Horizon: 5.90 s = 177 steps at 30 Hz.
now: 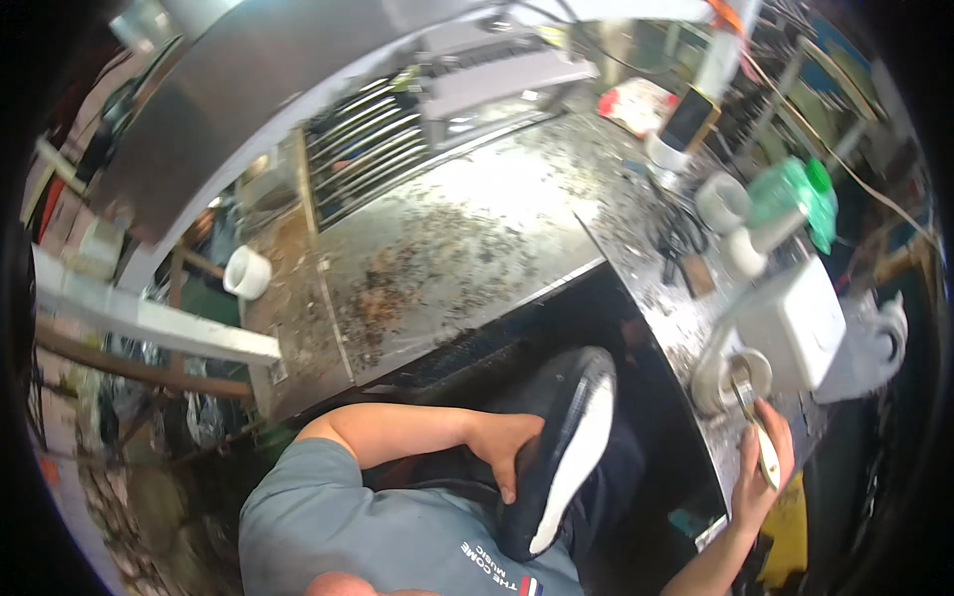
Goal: The person paints the white sole of a black shoe using a brush and white paint. They repeatedly dip the brush into a container of paint and apply it to the shoe's sole, rotating the shoe to cover different areas. The person works at a metal table in a workshop environment.
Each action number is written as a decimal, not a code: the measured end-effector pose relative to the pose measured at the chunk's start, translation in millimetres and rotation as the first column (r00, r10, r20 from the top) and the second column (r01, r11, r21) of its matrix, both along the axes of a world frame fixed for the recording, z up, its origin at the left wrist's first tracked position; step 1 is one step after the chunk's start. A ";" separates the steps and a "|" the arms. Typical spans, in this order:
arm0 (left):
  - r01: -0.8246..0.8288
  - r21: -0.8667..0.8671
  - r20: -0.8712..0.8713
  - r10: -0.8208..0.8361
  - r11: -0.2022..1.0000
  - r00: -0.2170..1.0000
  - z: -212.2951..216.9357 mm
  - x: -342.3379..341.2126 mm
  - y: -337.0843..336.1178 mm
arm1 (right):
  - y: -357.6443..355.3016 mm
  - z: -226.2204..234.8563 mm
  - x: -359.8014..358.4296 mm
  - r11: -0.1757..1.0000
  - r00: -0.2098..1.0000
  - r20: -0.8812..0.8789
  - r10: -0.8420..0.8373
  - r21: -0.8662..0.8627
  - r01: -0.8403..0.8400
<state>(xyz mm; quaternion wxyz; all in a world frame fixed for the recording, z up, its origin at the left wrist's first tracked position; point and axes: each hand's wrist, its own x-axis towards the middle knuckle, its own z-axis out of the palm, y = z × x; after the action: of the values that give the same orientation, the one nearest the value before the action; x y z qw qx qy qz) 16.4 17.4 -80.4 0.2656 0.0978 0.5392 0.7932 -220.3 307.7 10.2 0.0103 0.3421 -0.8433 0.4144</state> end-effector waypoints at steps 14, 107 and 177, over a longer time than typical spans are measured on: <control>-0.015 0.220 -0.087 0.035 0.975 0.996 -28.5 6.8 3.3 | -13.8 24.5 -14.5 0.988 0.954 -0.288 -0.080 0.101 0.113; -0.929 -0.349 -0.788 -0.575 0.127 0.217 105.1 -48.5 -36.7 | -18.5 46.9 80.7 0.675 0.801 -0.006 0.599 -0.533 -0.510; -0.428 -0.028 0.372 0.406 0.904 0.835 83.7 -12.7 -15.0 | -39.6 32.7 52.2 0.687 0.784 0.020 0.620 -0.496 -0.531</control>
<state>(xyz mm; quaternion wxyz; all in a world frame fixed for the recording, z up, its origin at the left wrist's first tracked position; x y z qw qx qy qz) 3.8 2.3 3.4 0.1800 -0.1653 0.4651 0.8509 -168.0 268.1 42.9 -0.1181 0.5369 -0.5647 0.6156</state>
